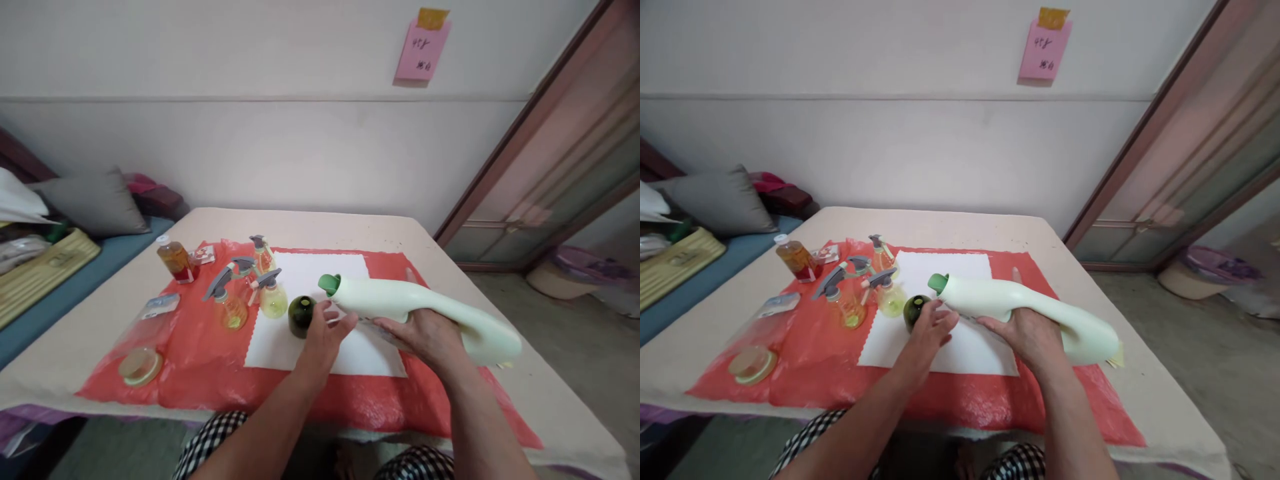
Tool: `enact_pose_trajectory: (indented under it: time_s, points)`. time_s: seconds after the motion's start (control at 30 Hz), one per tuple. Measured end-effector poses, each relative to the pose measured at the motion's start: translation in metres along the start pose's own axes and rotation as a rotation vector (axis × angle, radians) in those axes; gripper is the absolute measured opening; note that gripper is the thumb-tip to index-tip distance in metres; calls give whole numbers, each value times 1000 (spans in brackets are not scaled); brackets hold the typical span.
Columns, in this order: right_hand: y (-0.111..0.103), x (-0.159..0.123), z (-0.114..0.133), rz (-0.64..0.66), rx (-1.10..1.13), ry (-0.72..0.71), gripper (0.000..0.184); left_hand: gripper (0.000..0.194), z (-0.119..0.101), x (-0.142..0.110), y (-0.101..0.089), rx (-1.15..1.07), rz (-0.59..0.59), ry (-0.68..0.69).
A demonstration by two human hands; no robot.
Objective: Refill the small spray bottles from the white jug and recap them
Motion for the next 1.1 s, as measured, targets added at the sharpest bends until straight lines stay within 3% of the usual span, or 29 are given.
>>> enact_pose_trajectory:
  time_s: [0.07, 0.17, 0.4, 0.6, 0.83, 1.1]
  points:
    - [-1, -2, 2, 1, -34, -11, 104, 59, 15, 4, 20, -205, 70, -161]
    - [-5, -4, 6, -41, -96, -58, 105, 57, 17, 13, 33, -358, 85, -189]
    - [-12, -8, 23, -116, -250, -167, 102, 51, 22, 25, 28, -480, -23, -216]
    - [-7, -10, 28, -104, -305, -194, 99, 44, 36, 25, 23, -562, -115, -264]
    - [-10, -10, 40, -126, -396, -284, 95, 41, 42, 23, 27, -712, -118, -289]
    - [-4, -9, 39, -106, -398, -274, 91, 38, 40, 23, 26, -782, -125, -292]
Point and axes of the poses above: each hand's wrist, its own x-axis towards the middle knuckle, its own y-axis out of the palm, z = x × y, the point moved 9 cm from there along x, towards the middle knuckle, and after that the axes turned 9 degrees about -x, right-handed, at the moved point
